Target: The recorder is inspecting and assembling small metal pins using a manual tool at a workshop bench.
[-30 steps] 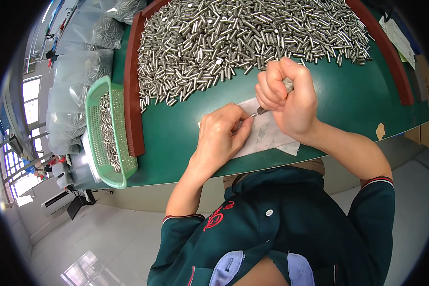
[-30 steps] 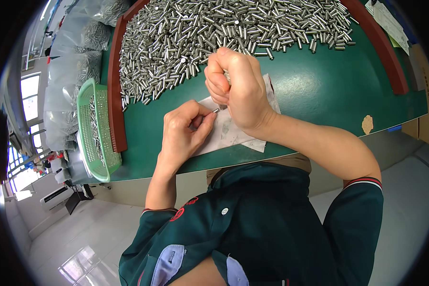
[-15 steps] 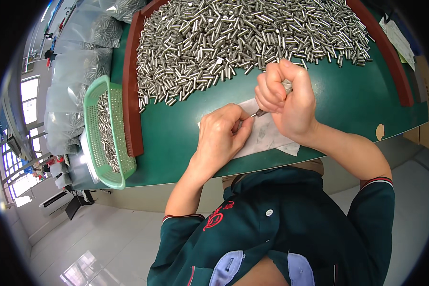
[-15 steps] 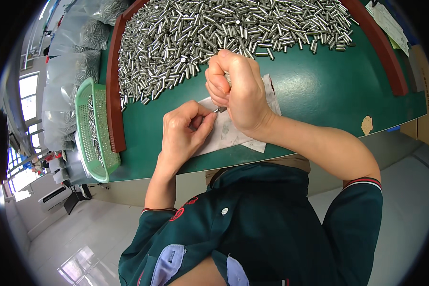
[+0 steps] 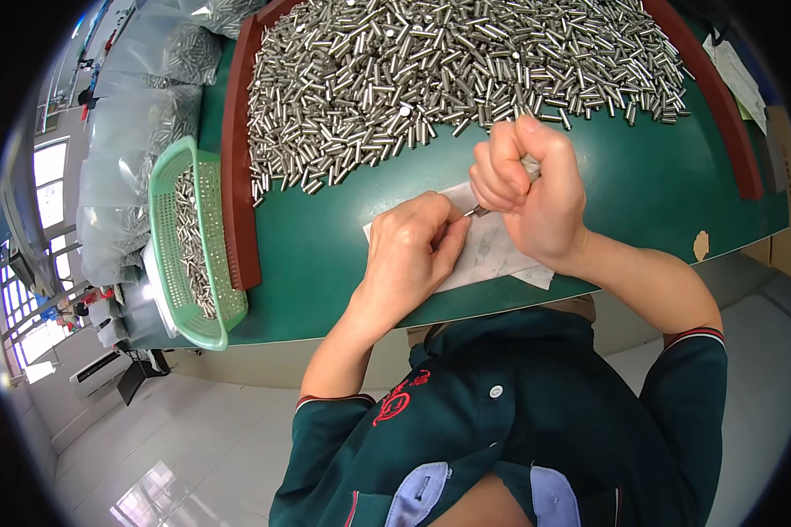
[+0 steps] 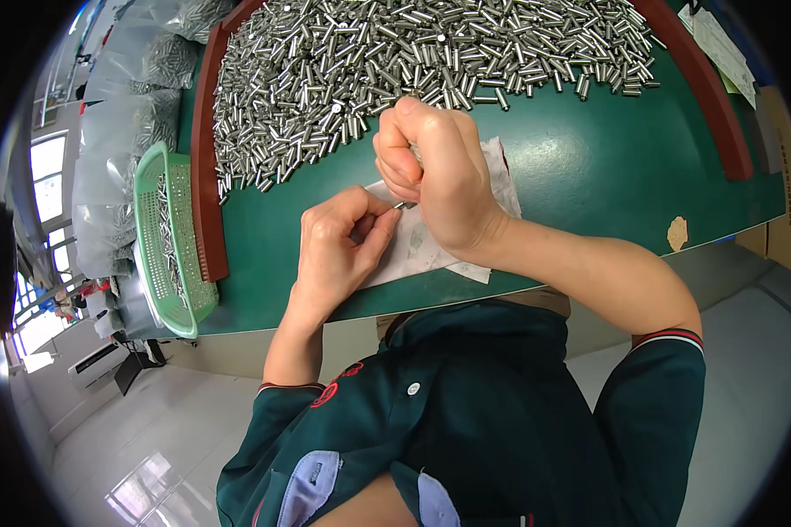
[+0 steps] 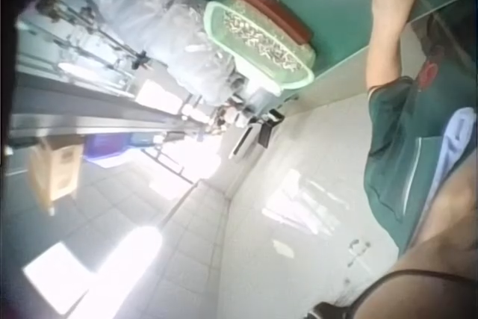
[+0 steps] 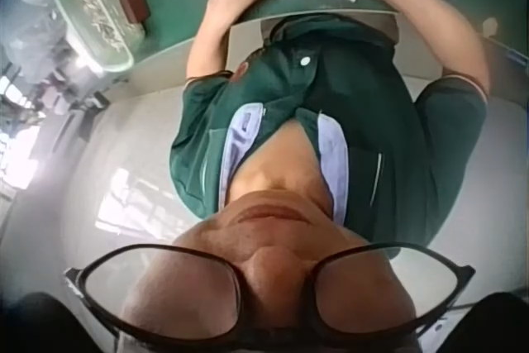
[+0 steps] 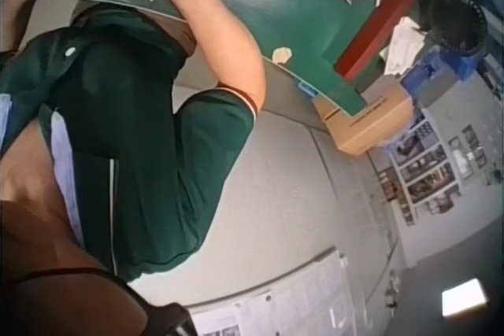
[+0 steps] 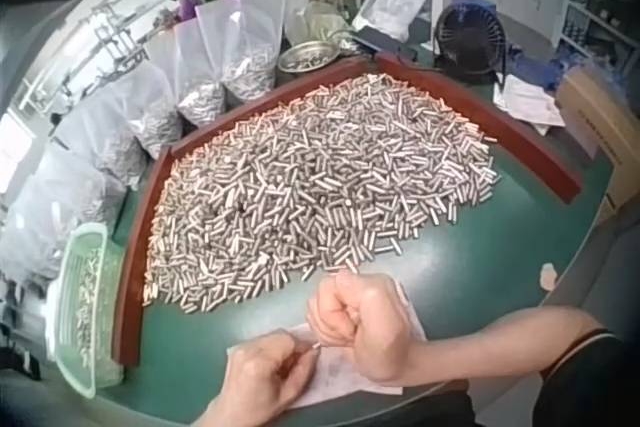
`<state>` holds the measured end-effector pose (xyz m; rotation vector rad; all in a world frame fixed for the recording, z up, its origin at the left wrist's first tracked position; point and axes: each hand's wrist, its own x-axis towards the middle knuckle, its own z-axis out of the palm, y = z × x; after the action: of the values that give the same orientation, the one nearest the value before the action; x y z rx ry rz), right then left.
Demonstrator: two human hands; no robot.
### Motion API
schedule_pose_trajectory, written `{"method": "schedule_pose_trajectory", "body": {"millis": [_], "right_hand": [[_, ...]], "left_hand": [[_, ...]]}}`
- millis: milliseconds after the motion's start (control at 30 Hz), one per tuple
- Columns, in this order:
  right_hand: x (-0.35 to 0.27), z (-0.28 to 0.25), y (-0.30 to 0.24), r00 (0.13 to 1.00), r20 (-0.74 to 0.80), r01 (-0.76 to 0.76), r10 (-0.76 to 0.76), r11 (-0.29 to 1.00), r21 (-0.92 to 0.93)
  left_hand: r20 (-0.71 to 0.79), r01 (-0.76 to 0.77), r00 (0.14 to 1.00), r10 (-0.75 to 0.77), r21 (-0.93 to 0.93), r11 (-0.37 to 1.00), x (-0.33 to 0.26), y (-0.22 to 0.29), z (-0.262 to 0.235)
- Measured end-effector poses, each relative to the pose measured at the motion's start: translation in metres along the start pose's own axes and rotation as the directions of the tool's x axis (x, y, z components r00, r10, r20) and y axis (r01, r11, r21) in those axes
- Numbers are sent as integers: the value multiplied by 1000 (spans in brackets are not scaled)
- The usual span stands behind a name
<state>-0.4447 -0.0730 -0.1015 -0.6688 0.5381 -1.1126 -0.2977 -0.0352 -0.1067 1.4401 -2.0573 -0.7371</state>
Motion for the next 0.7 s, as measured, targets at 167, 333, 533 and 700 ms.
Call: {"method": "schedule_pose_trajectory", "body": {"millis": [167,333,533,700], "right_hand": [[-5,4,6,994,26,105,-102,972,-210],[1,-1,1,999,20,41,-42,999,33],[8,-3,-22,985,47,157,-166,976,148],[19,7,-42,971,99,214,-217,976,40]], "left_hand": [[6,-6,1000,7,-13,1000,1,1,0],[-49,66,997,-68,-41,997,-1,9,-5],[255,277,934,-252,-959,58,-2,-16,-27],[249,305,879,-406,-949,78,16,-9,-36]]}}
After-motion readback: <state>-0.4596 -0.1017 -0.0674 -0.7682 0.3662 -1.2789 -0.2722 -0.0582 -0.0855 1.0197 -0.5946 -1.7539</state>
